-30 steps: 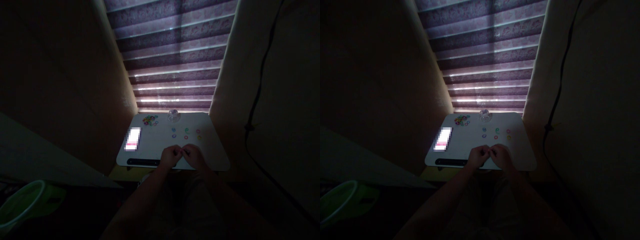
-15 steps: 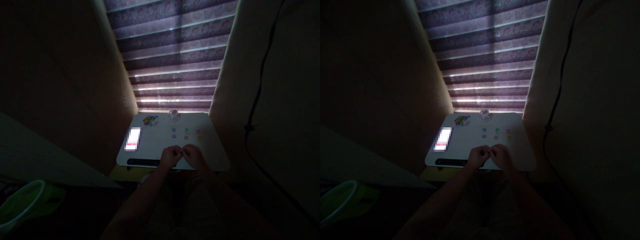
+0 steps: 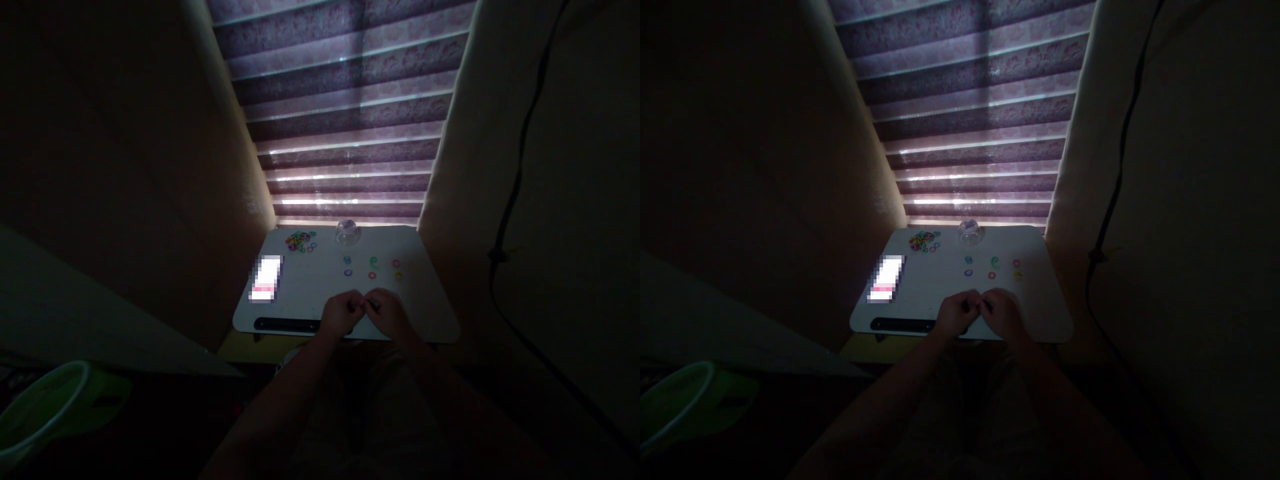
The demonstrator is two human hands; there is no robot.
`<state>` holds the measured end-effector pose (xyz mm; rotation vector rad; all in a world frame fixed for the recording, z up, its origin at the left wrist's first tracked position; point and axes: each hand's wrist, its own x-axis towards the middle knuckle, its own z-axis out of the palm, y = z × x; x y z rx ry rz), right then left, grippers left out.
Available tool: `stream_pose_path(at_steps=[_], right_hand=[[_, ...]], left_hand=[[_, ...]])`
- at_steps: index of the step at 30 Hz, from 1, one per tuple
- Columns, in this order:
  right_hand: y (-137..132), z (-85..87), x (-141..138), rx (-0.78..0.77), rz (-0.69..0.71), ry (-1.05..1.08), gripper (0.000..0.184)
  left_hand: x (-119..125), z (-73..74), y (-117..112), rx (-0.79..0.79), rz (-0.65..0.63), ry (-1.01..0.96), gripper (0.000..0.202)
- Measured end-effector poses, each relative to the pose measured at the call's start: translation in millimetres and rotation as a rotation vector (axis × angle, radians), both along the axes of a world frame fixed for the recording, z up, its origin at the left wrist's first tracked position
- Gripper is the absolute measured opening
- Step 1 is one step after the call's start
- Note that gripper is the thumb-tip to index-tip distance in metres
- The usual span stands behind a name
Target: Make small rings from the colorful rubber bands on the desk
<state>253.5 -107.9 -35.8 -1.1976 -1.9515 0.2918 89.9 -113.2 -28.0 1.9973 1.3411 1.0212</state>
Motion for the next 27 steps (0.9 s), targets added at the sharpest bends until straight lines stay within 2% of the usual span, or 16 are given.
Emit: stream_pose_path(at_steps=[5,14,27], right_hand=[[0.2,-0.5,-0.2,0.007,-0.014,-0.016,0.014],[2.1,-5.9,1.3,-0.001,0.006,0.031,0.011],[0.8,-4.3,0.6,-0.005,-0.016,0.012,0.011]], left_hand=[[0.7,-1.5,-0.5,0.024,-0.007,-0.029,0.013],[1.1,6.4,-5.6,0.030,-0.016,0.037,0.021],[0.5,2.1,-3.6,0.029,-0.014,0.020,0.019]])
